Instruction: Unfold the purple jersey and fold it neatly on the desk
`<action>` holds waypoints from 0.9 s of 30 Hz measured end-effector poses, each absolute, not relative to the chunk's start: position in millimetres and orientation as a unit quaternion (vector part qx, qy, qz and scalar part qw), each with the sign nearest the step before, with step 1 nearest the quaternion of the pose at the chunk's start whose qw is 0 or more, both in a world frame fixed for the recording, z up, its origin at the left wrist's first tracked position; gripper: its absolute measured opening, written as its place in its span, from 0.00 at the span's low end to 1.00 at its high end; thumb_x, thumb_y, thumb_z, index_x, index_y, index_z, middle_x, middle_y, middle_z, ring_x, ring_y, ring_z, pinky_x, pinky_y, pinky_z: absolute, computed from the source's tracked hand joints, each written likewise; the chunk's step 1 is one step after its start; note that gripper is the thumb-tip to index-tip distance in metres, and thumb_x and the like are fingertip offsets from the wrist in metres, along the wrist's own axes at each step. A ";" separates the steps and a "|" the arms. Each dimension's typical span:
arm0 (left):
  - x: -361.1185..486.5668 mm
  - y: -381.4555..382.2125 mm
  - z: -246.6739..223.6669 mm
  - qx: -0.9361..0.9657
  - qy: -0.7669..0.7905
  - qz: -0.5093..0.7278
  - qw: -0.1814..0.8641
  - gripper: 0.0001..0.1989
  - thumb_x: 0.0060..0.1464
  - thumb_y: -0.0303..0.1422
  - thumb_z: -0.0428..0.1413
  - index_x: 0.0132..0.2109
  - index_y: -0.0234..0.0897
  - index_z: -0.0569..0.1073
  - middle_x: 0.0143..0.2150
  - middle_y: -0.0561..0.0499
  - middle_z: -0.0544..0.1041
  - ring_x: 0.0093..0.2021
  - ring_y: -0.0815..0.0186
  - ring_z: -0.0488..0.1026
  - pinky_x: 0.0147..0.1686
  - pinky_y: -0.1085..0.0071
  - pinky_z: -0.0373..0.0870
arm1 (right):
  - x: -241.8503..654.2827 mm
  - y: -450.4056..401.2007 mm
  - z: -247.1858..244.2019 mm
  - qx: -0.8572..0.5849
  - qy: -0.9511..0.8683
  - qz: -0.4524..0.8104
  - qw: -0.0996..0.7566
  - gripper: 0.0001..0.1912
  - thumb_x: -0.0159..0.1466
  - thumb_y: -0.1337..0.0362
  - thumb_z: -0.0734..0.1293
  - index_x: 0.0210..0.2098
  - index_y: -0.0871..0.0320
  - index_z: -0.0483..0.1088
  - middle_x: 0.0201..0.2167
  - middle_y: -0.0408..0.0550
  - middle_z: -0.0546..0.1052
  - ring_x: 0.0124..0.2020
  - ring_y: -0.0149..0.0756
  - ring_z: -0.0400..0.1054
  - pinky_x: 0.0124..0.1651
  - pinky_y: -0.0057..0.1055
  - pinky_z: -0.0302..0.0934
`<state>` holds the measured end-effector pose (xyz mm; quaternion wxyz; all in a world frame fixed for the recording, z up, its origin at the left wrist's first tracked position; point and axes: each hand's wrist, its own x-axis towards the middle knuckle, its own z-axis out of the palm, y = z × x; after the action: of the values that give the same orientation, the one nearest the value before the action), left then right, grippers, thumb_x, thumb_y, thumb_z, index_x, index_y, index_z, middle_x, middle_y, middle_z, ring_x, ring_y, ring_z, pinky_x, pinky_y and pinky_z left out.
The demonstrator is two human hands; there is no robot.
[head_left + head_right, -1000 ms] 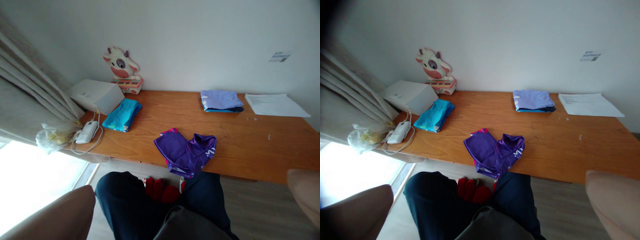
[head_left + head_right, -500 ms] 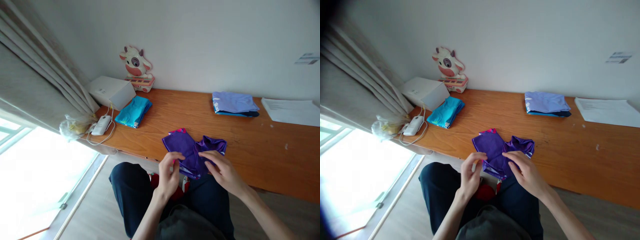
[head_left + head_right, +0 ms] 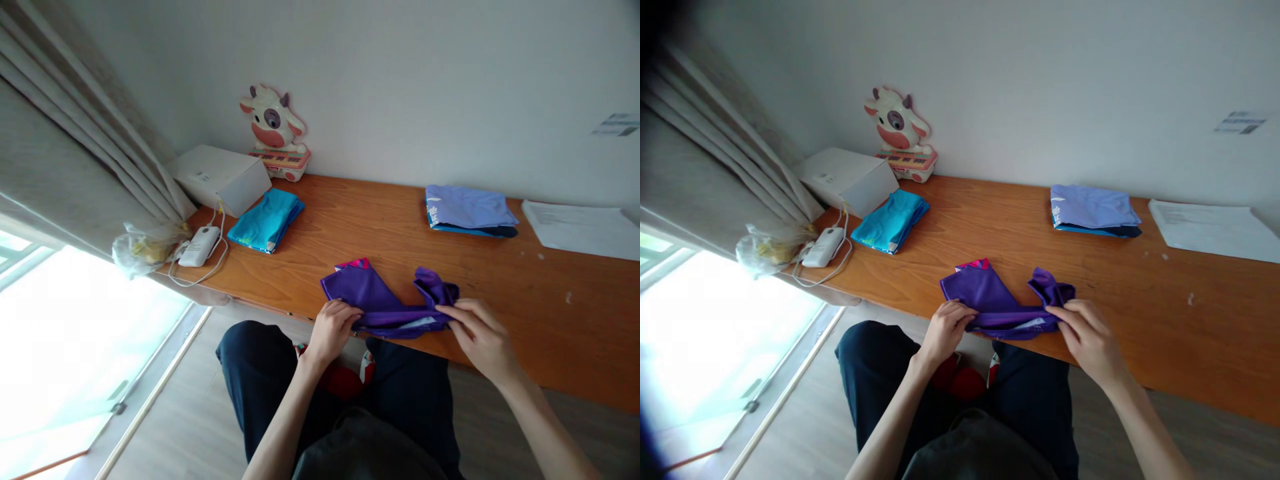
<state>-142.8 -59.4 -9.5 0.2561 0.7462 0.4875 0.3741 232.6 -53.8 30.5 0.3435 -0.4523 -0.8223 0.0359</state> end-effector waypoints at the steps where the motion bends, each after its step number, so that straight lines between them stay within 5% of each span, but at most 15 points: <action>1: -143.8 -58.6 -7.0 0.732 0.502 0.382 0.258 0.11 0.76 0.34 0.57 0.51 0.45 0.86 0.44 0.48 0.87 0.49 0.57 0.83 0.61 0.55 0.76 | 243.5 -58.8 31.1 -0.466 -0.806 0.019 0.365 0.19 0.73 0.71 0.70 0.59 0.46 0.82 0.47 0.50 0.79 0.48 0.44 0.77 0.57 0.44 0.72; 10: -146.2 -50.5 11.8 0.468 0.581 0.492 0.449 0.15 0.69 0.46 0.64 0.45 0.40 0.86 0.39 0.48 0.85 0.40 0.61 0.80 0.41 0.69 0.74 | 298.7 -84.7 2.8 -0.563 -0.798 -0.047 0.209 0.09 0.75 0.60 0.69 0.47 0.52 0.83 0.44 0.51 0.84 0.46 0.48 0.77 0.52 0.46 0.67; 14: -156.7 -35.7 13.0 0.264 0.520 0.559 0.589 0.21 0.56 0.48 0.75 0.47 0.40 0.83 0.42 0.51 0.84 0.37 0.67 0.79 0.36 0.75 0.74 | 311.3 -67.9 -1.9 -0.637 -0.706 -0.018 0.310 0.12 0.73 0.57 0.67 0.44 0.54 0.82 0.43 0.53 0.84 0.46 0.48 0.78 0.54 0.45 0.69; 19: -175.8 -11.5 50.8 0.237 0.468 0.580 0.623 0.27 0.54 0.47 0.76 0.55 0.41 0.80 0.44 0.51 0.84 0.38 0.65 0.83 0.39 0.72 0.80 | 316.3 -25.2 21.9 -0.642 -0.484 0.159 0.573 0.11 0.65 0.53 0.73 0.41 0.52 0.79 0.29 0.48 0.79 0.29 0.42 0.74 0.36 0.40 0.68; 23: -188.0 17.2 85.1 0.430 0.453 0.571 0.532 0.25 0.59 0.44 0.73 0.58 0.41 0.77 0.51 0.46 0.85 0.48 0.58 0.85 0.48 0.64 0.83 | 312.5 10.0 45.7 -0.522 -0.511 0.344 0.590 0.13 0.74 0.55 0.69 0.54 0.49 0.78 0.53 0.63 0.84 0.49 0.49 0.82 0.48 0.48 0.75; 27: -195.2 36.8 86.6 0.575 0.508 0.556 0.321 0.16 0.64 0.38 0.67 0.57 0.40 0.80 0.64 0.41 0.82 0.62 0.53 0.81 0.61 0.56 0.79 | 295.1 19.1 49.6 -0.571 -0.591 0.297 0.487 0.24 0.76 0.55 0.70 0.70 0.50 0.73 0.68 0.64 0.78 0.63 0.46 0.79 0.59 0.45 0.76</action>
<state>-195.2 36.8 86.6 0.3210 0.5745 0.5081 0.5556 295.1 19.1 49.6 0.4870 -0.5711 -0.5906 0.2965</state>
